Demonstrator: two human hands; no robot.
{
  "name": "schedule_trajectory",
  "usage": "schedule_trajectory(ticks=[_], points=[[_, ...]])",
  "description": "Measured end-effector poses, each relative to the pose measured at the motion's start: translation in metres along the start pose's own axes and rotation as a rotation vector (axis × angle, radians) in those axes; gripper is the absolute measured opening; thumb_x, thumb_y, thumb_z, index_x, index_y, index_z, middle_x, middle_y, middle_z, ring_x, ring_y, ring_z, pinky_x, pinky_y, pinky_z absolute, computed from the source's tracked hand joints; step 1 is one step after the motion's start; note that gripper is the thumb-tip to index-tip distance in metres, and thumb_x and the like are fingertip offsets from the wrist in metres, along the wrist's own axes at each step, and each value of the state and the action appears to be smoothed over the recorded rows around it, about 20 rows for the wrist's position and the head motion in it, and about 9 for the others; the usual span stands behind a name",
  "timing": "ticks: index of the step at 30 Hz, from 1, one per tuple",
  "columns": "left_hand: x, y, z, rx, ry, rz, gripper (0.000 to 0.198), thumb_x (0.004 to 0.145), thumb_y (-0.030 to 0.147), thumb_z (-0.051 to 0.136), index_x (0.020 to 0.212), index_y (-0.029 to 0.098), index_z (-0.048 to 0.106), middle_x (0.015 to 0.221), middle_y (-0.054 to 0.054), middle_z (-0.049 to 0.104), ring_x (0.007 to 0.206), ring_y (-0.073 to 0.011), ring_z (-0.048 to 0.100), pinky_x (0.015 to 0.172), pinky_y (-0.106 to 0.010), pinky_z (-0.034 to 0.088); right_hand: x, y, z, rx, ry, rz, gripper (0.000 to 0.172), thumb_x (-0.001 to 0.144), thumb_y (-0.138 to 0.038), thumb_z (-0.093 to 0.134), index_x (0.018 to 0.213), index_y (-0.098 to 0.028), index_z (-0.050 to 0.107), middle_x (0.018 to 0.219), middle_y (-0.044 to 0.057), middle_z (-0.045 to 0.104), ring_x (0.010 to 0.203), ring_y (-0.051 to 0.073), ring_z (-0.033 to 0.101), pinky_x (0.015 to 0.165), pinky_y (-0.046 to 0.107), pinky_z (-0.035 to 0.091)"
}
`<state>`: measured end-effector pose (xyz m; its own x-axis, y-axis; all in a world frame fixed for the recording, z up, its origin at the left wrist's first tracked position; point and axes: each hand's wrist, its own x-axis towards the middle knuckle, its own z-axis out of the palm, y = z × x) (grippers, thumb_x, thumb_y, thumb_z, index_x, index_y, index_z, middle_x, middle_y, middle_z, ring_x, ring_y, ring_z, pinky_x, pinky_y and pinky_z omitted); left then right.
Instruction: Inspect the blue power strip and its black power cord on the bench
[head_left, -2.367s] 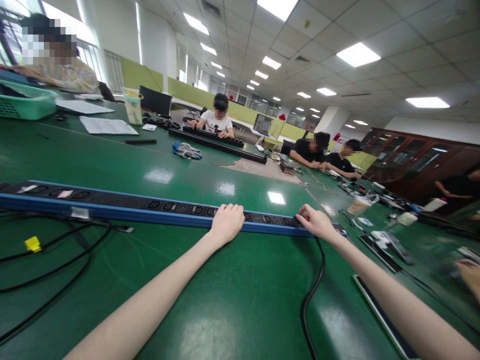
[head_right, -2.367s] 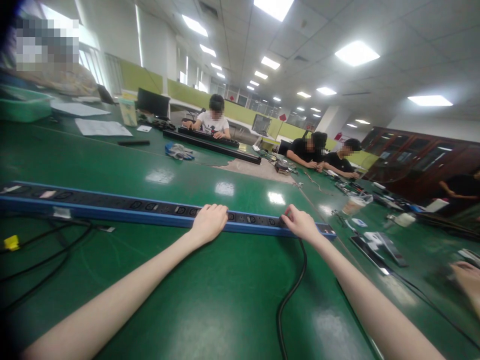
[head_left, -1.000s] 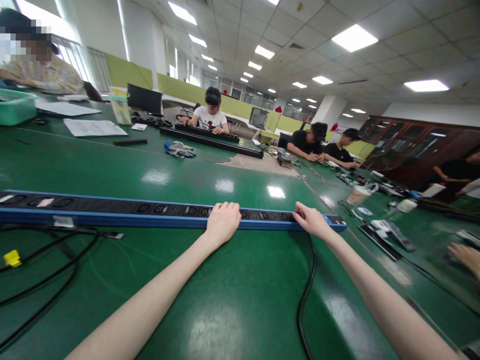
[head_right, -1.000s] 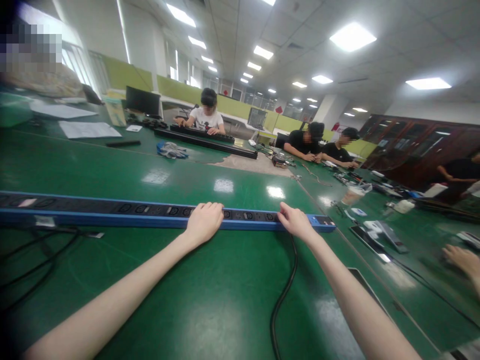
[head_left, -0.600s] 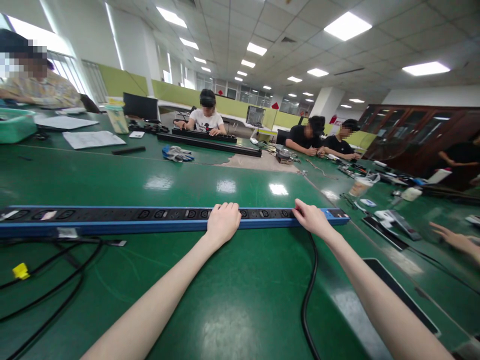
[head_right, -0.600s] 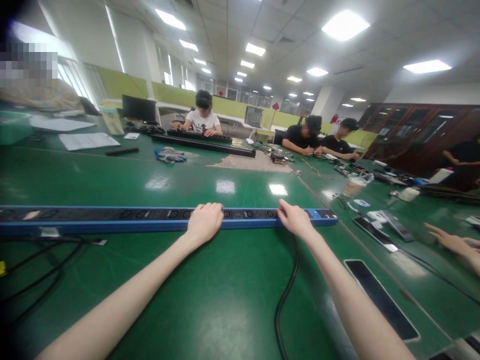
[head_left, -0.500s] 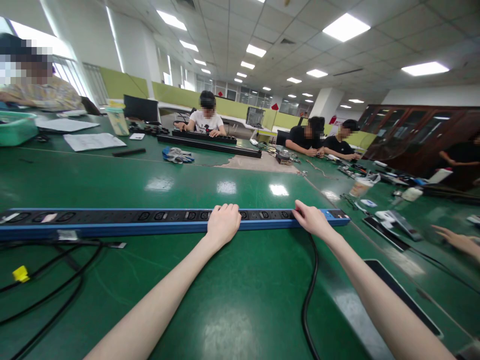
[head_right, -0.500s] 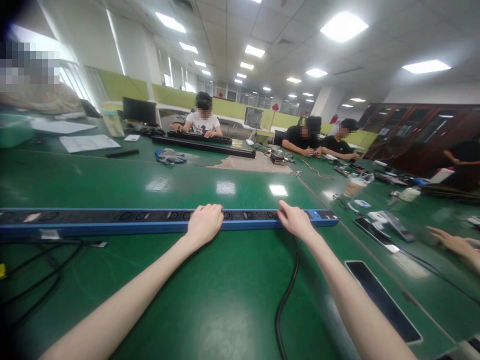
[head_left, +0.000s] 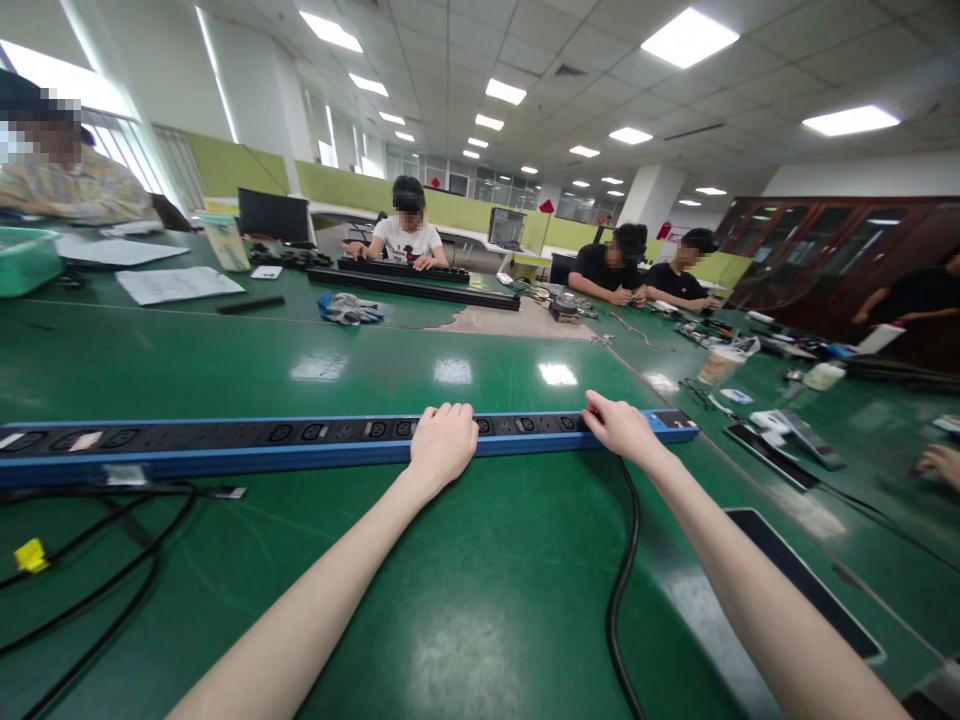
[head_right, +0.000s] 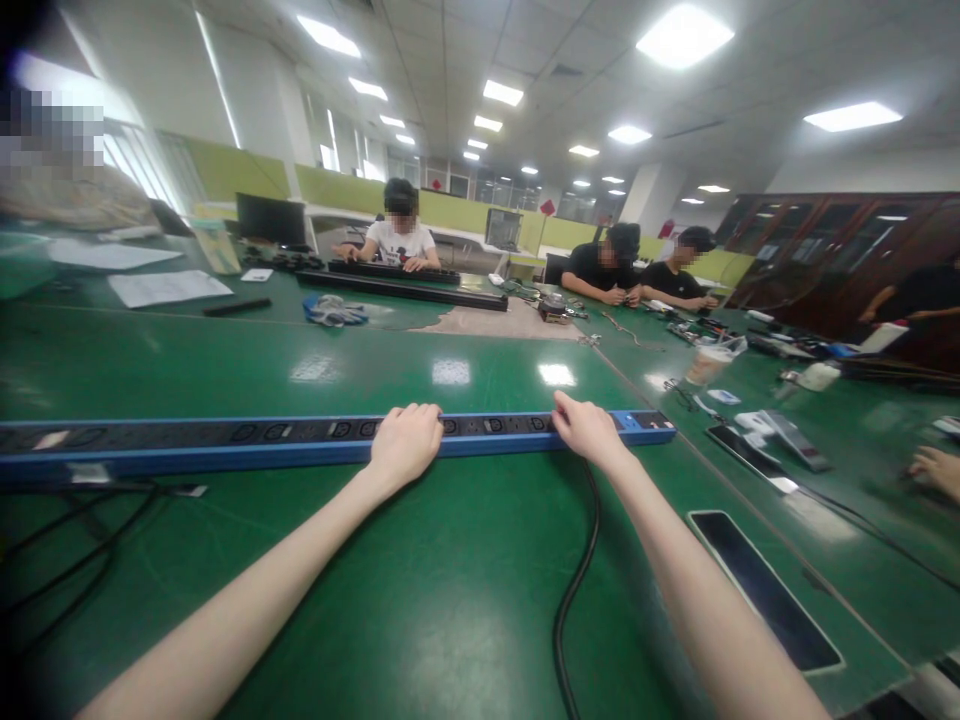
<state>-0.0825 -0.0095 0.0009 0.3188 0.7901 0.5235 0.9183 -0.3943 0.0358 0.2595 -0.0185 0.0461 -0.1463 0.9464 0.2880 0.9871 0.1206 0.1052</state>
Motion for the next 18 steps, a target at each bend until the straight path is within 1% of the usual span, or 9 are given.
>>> schedule_trajectory(ticks=[4,9,11,14,16,18], points=[[0.0,0.0,0.0,-0.009,0.004,0.001,0.029,0.102,0.027,0.037,0.103,0.019,0.065,0.097,-0.011,0.07,0.096,-0.0265,0.061,0.087,-0.04,0.037,-0.005,-0.004,-0.003,-0.022,0.017,0.029,0.024,0.105,-0.043,0.038,0.109,-0.025,0.054,0.084,0.005,0.07,0.077,0.023,0.066,0.06,0.028,0.027],[0.0,-0.001,0.001,-0.017,0.016,0.008,0.03,0.103,0.027,0.036,0.102,0.018,0.065,0.096,-0.011,0.07,0.096,-0.0268,0.06,0.087,-0.04,0.037,0.003,-0.006,-0.01,-0.071,-0.072,0.058,0.029,0.104,-0.049,0.04,0.109,-0.025,0.056,0.087,0.006,0.071,0.081,0.024,0.067,0.065,0.029,0.033],[-0.001,-0.002,0.001,-0.022,0.014,0.009,0.03,0.102,0.027,0.036,0.103,0.018,0.065,0.097,-0.012,0.07,0.096,-0.0269,0.06,0.088,-0.04,0.036,0.006,-0.006,-0.012,-0.094,-0.086,0.111,0.035,0.105,-0.052,0.038,0.111,-0.024,0.057,0.092,0.008,0.071,0.087,0.026,0.067,0.069,0.03,0.037],[-0.001,-0.002,0.0,-0.028,0.008,0.0,0.031,0.103,0.027,0.036,0.103,0.018,0.065,0.097,-0.013,0.07,0.097,-0.0268,0.061,0.089,-0.04,0.036,0.002,-0.009,-0.011,-0.067,-0.119,0.2,0.044,0.105,-0.057,0.034,0.104,-0.021,0.058,0.098,0.011,0.07,0.095,0.027,0.066,0.072,0.032,0.041],[-0.001,-0.002,0.0,-0.03,0.008,-0.004,0.032,0.103,0.027,0.035,0.103,0.018,0.065,0.097,-0.013,0.07,0.097,-0.0266,0.061,0.089,-0.04,0.036,-0.003,-0.012,-0.01,-0.054,-0.105,0.227,0.046,0.105,-0.059,0.033,0.099,-0.021,0.058,0.101,0.011,0.069,0.096,0.026,0.066,0.073,0.032,0.043],[-0.001,-0.002,-0.001,-0.028,0.011,-0.003,0.032,0.103,0.026,0.035,0.103,0.018,0.065,0.097,-0.013,0.07,0.097,-0.0266,0.061,0.088,-0.04,0.037,-0.008,-0.019,-0.008,-0.095,-0.037,0.237,0.045,0.105,-0.058,0.032,0.102,-0.021,0.057,0.106,0.012,0.067,0.096,0.027,0.067,0.074,0.033,0.044]])
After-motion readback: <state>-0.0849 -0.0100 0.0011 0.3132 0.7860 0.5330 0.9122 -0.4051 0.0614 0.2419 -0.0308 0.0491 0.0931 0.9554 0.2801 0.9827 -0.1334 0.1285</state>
